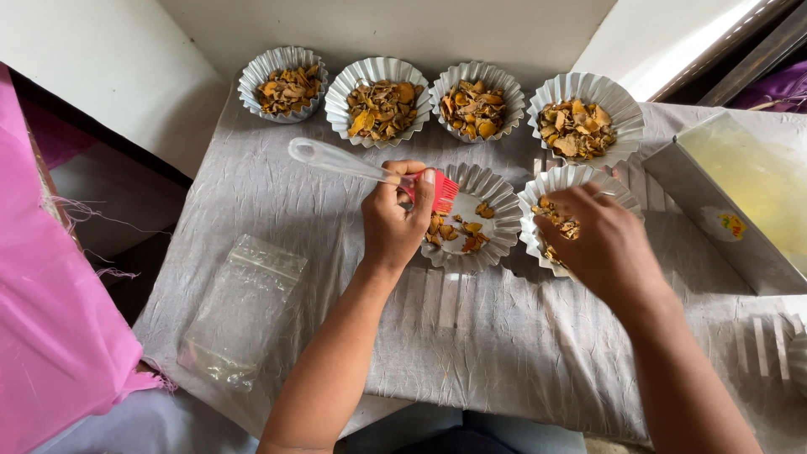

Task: The person uses a red silicone brush to spread dried fruit pieces inside a white paper cupcake liner, then transfers the contents into a clear plastic bag. The person repeats the process with another liner, brushing and filling it with dried fruit.

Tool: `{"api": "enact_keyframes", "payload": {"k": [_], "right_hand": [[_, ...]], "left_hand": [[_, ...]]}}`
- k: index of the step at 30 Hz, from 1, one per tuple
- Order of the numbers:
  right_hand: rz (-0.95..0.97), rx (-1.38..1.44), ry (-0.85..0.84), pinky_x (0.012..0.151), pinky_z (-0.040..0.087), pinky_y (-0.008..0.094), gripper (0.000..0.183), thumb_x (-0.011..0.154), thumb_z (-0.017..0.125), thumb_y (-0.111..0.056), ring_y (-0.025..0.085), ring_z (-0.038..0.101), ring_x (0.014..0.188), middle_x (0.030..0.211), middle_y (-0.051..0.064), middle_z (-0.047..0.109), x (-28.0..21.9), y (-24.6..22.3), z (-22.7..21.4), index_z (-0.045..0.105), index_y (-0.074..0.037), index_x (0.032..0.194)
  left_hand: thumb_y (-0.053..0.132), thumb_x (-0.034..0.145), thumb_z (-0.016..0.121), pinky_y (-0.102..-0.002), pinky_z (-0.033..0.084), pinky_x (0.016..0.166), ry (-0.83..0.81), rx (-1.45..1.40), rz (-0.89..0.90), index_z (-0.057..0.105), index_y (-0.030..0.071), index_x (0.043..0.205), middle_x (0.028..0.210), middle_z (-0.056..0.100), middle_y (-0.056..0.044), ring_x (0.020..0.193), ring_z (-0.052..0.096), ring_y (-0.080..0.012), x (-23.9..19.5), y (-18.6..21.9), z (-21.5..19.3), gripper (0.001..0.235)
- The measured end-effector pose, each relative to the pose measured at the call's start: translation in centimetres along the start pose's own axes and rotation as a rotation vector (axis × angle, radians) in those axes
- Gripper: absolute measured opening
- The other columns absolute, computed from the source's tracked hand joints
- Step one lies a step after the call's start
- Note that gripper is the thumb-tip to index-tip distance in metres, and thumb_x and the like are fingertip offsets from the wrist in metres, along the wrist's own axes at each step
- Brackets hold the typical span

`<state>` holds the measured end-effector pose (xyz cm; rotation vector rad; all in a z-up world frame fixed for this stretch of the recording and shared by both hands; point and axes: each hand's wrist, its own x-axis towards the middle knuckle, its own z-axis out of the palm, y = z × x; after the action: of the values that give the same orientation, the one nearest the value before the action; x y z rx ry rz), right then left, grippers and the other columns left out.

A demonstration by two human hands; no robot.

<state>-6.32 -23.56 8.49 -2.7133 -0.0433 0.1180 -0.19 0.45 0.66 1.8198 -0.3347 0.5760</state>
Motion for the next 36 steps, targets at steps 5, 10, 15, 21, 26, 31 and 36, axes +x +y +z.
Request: {"api": "enact_keyframes", "payload": {"k": [5, 10, 15, 21, 26, 31, 36], "right_hand": [[-0.151, -0.037, -0.114, 0.083, 0.061, 0.052, 0.042, 0.087, 0.073, -0.024, 0.041, 0.072, 0.103, 0.112, 0.022, 0.069, 3.2, -2.9, 4.8, 0.068, -0.009, 0.126], [-0.300, -0.394, -0.255, 0.077, 0.064, 0.042, 0.043, 0.078, 0.078, -0.023, 0.038, 0.073, 0.102, 0.110, 0.019, 0.071, 6.8, -0.4, 11.2, 0.071, -0.010, 0.119], [-0.362, -0.136, -0.167, 0.072, 0.063, 0.040, 0.035, 0.086, 0.071, -0.012, 0.039, 0.074, 0.092, 0.102, 0.023, 0.069, 6.3, -3.1, 9.8, 0.069, -0.001, 0.120], [-0.283, -0.038, -0.170, 0.078, 0.063, 0.048, 0.049, 0.093, 0.070, -0.030, 0.041, 0.071, 0.100, 0.109, 0.027, 0.066, 4.7, -6.4, 7.3, 0.067, 0.003, 0.129], [-0.328, -0.146, -0.052, 0.071, 0.063, 0.047, 0.042, 0.091, 0.072, -0.034, 0.039, 0.070, 0.095, 0.105, 0.021, 0.063, 5.0, -6.0, 9.3, 0.071, -0.005, 0.121], [-0.384, -0.172, 0.079, 0.062, 0.063, 0.042, 0.020, 0.089, 0.071, -0.024, 0.033, 0.072, 0.082, 0.094, 0.014, 0.065, 5.5, -3.5, 11.7, 0.075, -0.012, 0.104], [-0.234, 0.254, 0.086, 0.066, 0.062, 0.044, 0.018, 0.090, 0.073, -0.016, 0.038, 0.075, 0.078, 0.087, 0.019, 0.076, 5.2, -1.1, 10.1, 0.080, -0.007, 0.105]], "left_hand": [[0.024, 0.099, 0.066, -0.043, 0.064, 0.060, 0.057, 0.101, -0.082, 0.066, 0.010, 0.104, 0.084, 0.073, -0.016, 0.078, 0.075, -0.0360, -0.3, -0.9, 0.8, 0.015], [0.022, 0.098, 0.065, -0.043, 0.064, 0.060, 0.025, 0.138, -0.111, 0.065, 0.008, 0.102, 0.082, 0.073, -0.018, 0.076, 0.075, -0.0366, -0.1, -1.6, 0.5, 0.015], [0.022, 0.098, 0.064, -0.039, 0.063, 0.058, 0.045, 0.160, -0.106, 0.066, 0.010, 0.101, 0.083, 0.073, -0.015, 0.077, 0.076, -0.0341, -0.2, -1.5, 0.7, 0.012], [0.026, 0.099, 0.063, -0.043, 0.063, 0.060, 0.144, 0.195, -0.123, 0.065, 0.012, 0.105, 0.088, 0.074, -0.014, 0.082, 0.075, -0.0359, 0.1, -1.2, 0.4, 0.015], [0.025, 0.098, 0.063, -0.045, 0.062, 0.063, 0.153, 0.181, -0.140, 0.064, 0.013, 0.104, 0.090, 0.074, -0.015, 0.082, 0.075, -0.0368, 0.0, -1.8, 0.3, 0.014], [0.026, 0.097, 0.064, -0.041, 0.062, 0.060, 0.156, 0.151, -0.145, 0.065, 0.013, 0.104, 0.088, 0.074, -0.014, 0.079, 0.075, -0.0361, 0.0, -1.8, 0.4, 0.014], [0.028, 0.097, 0.066, -0.040, 0.062, 0.059, 0.160, 0.094, -0.157, 0.067, 0.014, 0.105, 0.088, 0.075, -0.014, 0.078, 0.075, -0.0355, 0.0, -0.2, 0.2, 0.016]]}}
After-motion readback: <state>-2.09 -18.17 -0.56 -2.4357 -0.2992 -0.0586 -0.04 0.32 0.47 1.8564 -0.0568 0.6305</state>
